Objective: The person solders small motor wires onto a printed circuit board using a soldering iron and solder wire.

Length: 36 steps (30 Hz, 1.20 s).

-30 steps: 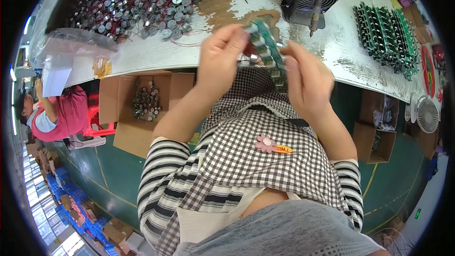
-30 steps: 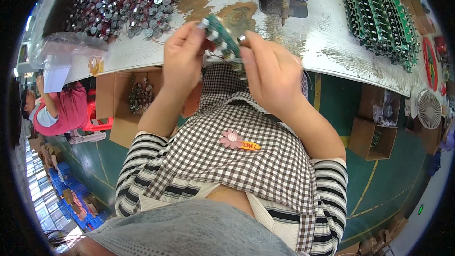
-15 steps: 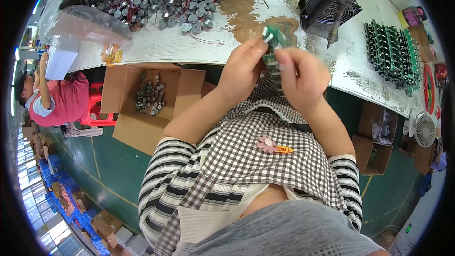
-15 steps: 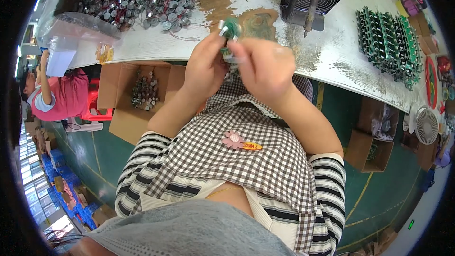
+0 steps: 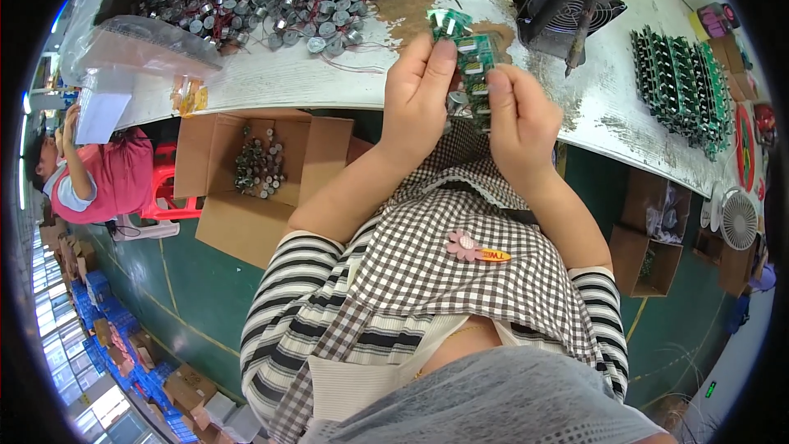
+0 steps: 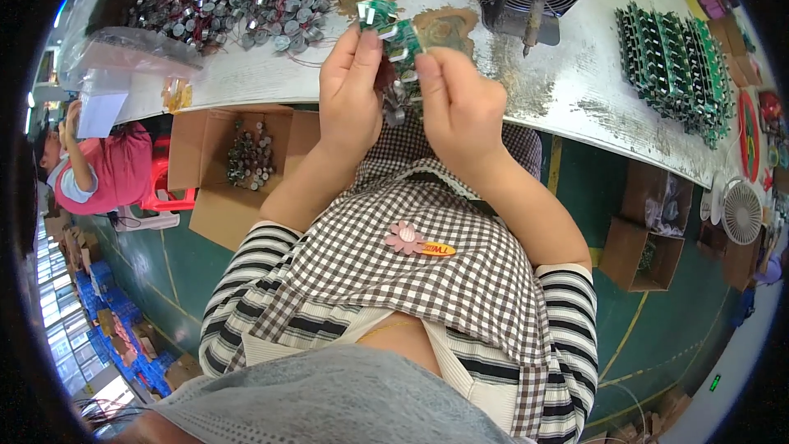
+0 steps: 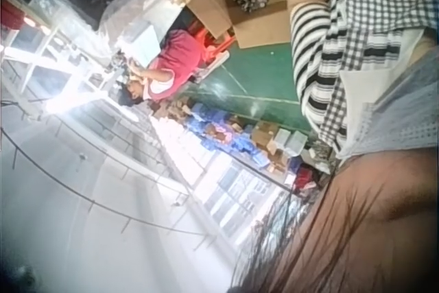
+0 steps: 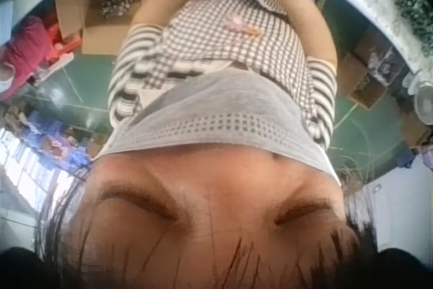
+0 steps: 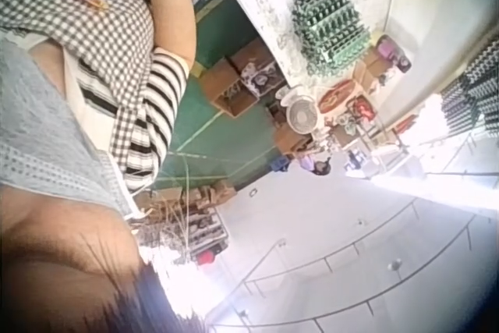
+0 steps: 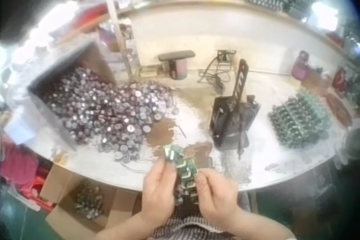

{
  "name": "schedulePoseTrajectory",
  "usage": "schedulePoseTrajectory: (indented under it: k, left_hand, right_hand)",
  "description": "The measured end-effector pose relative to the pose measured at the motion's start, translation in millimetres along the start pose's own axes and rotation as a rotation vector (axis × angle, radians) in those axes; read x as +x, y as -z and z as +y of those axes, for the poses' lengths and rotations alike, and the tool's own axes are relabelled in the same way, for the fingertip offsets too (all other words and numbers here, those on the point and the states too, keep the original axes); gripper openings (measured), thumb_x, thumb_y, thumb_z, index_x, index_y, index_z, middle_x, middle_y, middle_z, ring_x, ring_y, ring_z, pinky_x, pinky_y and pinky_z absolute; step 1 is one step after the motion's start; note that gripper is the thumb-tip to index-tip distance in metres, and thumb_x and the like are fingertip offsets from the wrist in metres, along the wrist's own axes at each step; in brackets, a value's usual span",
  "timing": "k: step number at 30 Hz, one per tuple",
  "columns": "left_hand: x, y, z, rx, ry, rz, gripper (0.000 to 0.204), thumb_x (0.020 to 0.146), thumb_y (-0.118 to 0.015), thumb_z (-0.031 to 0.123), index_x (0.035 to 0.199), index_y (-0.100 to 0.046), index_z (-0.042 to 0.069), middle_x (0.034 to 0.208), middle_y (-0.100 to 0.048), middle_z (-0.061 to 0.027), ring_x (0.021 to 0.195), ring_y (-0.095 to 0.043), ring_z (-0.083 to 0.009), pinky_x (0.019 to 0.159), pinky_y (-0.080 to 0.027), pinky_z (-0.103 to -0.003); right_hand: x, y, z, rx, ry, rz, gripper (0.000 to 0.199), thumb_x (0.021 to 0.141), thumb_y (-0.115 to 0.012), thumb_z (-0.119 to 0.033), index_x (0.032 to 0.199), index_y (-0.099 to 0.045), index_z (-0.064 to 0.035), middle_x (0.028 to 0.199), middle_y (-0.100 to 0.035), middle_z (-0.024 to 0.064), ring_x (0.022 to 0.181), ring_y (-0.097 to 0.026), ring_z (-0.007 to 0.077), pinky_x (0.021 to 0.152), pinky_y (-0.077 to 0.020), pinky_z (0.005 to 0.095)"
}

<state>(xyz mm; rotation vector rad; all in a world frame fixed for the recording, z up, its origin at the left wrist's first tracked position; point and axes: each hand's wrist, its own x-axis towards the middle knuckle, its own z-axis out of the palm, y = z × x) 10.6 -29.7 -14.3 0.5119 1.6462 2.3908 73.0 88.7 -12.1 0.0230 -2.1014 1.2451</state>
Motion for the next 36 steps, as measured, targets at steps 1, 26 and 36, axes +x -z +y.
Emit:
schedulePoseTrajectory:
  k: [1,26,36]
  left_hand:
    - [3,-2,4,-0.017,0.109,-0.018,0.023,0.099,-0.046,0.022,0.099,-0.058,0.002,0.080,-0.056,0.0014,0.069,-0.049,-0.0052,0.062,-0.042,-0.021]
    - [-4,-4,-17,-0.259,0.019,0.051,0.016,0.097,-0.052,0.019,0.098,-0.056,0.003,0.087,-0.059,0.0010,0.072,-0.049,-0.0048,0.065,-0.040,-0.021]
    - [-9,4,-17,-0.403,0.236,-0.081,0.023,0.098,-0.049,0.020,0.110,-0.053,0.002,0.102,-0.060,-0.0082,0.091,-0.057,-0.0154,0.083,-0.047,-0.033]
  right_hand:
    - [1,1,2,-0.077,0.219,0.005,0.009,0.090,-0.060,-0.007,0.090,-0.061,0.0021,0.060,-0.055,0.0109,0.046,-0.054,0.0190,0.043,-0.0418,0.0309]
    - [2,-8,4,0.283,-0.174,0.002,0.014,0.092,-0.059,-0.012,0.093,-0.061,0.0023,0.061,-0.057,0.0048,0.053,-0.052,0.0077,0.049,-0.0422,0.0242]
    - [-6,-2,16,0.095,-0.014,-0.049,0.012,0.090,-0.062,-0.012,0.090,-0.062,-0.0009,0.067,-0.066,0.0048,0.053,-0.059,0.0111,0.049,-0.0448,0.0201]
